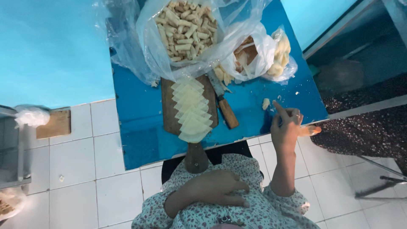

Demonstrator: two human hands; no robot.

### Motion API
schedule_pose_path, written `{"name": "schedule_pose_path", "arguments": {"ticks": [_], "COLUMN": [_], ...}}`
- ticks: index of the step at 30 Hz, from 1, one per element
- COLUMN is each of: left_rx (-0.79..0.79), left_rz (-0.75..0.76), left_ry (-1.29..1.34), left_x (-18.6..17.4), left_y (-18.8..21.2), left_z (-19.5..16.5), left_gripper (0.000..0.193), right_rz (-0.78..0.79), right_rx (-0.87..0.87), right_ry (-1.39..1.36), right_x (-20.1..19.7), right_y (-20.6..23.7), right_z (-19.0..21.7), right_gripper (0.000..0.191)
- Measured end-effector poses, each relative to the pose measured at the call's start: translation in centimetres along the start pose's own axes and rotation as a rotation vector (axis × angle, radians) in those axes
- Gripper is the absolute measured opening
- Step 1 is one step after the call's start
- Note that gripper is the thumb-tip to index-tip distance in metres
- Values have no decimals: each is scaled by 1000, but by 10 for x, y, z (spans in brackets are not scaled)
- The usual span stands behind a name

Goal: The person tears pieces of thin dough and arranges them in overlapping diamond rows on a wooden paddle board, then lifts and stacks the finished dough sheets into a pile and covers the stack with plastic. The person repeats the arrangement for another sheet.

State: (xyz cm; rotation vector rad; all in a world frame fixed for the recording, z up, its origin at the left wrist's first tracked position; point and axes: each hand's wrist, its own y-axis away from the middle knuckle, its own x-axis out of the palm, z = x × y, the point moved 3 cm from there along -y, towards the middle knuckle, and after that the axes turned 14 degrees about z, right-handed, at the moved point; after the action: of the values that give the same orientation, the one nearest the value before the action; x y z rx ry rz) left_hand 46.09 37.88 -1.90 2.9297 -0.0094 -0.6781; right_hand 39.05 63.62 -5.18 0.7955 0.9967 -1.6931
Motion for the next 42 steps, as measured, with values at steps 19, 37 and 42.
{"name": "schedule_pose_path", "arguments": {"ticks": [19,37,42], "left_rx": [-499,-373,-325], "left_rz": [-1228,-1388,-1411], "left_ry": [-547,-522,-448], "left_x": [-51,-49,-47], "left_y": [87,116,126], "left_z": [32,46,46], "left_gripper": [26,20,19], "right_rz": [77,129,47], "right_rx": [-104,-123,-182], "right_ry": [37,193,4], "right_x": [-4,-14,-16], "right_y": [-9,-7,-4], "right_z": [13,31,31], "right_gripper": [47,40,30]}}
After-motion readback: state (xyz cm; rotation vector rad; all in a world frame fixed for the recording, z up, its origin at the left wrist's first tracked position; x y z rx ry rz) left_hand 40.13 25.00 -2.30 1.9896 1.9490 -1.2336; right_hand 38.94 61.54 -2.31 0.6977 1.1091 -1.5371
